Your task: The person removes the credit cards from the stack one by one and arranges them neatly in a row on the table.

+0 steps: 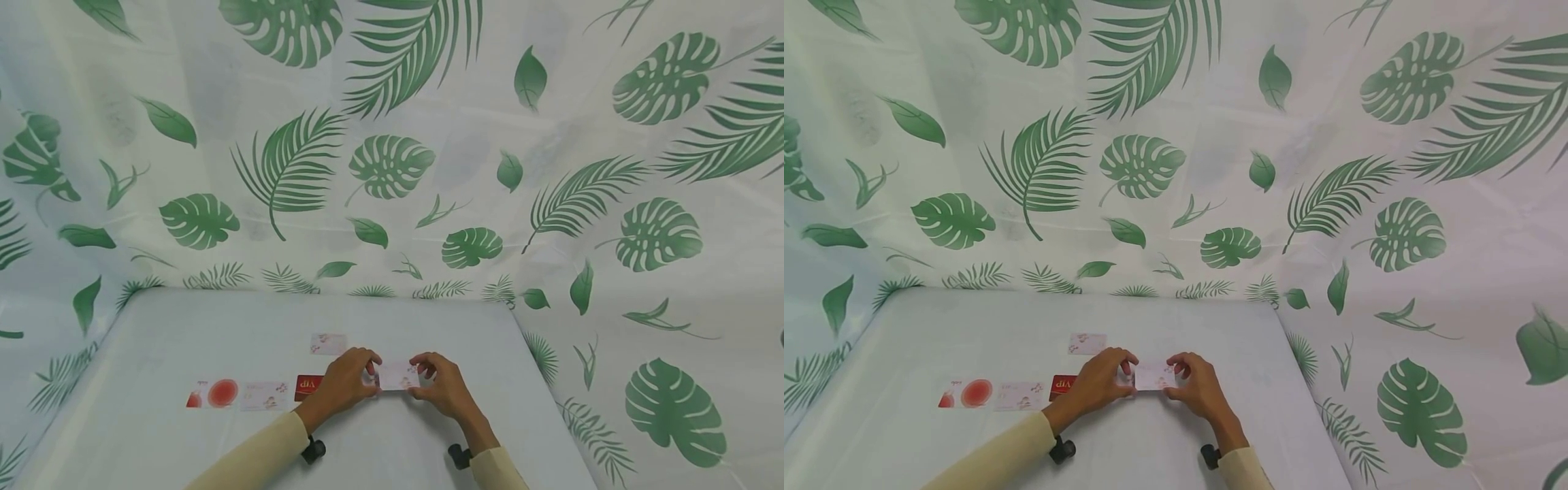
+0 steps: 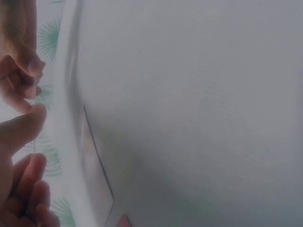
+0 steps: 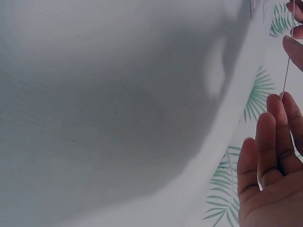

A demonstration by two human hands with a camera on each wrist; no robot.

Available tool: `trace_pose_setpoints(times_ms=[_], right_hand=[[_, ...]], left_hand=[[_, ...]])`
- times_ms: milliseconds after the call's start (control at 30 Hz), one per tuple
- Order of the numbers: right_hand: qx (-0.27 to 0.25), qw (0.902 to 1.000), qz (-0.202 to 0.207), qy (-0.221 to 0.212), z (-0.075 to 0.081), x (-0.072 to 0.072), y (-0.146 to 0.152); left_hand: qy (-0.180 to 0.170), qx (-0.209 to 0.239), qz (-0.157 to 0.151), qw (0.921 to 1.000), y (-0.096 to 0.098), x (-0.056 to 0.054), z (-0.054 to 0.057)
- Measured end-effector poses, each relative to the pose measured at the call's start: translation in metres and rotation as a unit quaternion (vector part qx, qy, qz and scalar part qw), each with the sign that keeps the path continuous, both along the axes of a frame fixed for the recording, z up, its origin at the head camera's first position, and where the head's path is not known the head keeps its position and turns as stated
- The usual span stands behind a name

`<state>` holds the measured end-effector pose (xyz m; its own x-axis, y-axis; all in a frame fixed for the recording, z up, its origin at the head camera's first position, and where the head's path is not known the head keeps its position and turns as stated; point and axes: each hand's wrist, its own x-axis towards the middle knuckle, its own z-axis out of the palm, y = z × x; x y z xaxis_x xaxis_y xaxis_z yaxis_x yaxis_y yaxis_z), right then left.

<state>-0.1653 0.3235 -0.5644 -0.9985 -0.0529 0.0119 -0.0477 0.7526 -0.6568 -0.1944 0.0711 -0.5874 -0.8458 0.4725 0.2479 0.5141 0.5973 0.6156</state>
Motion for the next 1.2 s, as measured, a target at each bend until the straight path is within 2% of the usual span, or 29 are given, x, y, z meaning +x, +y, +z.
trace_pose_setpoints(times_ms=[533, 833, 1200], right_hand=[[0.006, 0.9999, -0.010, -0.003, -0.007, 0.006, 0.006], [0.006, 0.9998, -0.015, -0.012, -0.013, 0.006, 0.011], [0.019, 0.9989, -0.029, -0.030, -0.017, 0.005, 0.016]], left_hand=[[-0.019, -0.011, 0.003, 0.9998, 0.011, 0.003, -0.005], [-0.009, -0.019, -0.008, 0.9997, 0.017, 0.000, -0.009], [-0.010, -0.033, -0.005, 0.9994, 0.026, -0.001, -0.010]])
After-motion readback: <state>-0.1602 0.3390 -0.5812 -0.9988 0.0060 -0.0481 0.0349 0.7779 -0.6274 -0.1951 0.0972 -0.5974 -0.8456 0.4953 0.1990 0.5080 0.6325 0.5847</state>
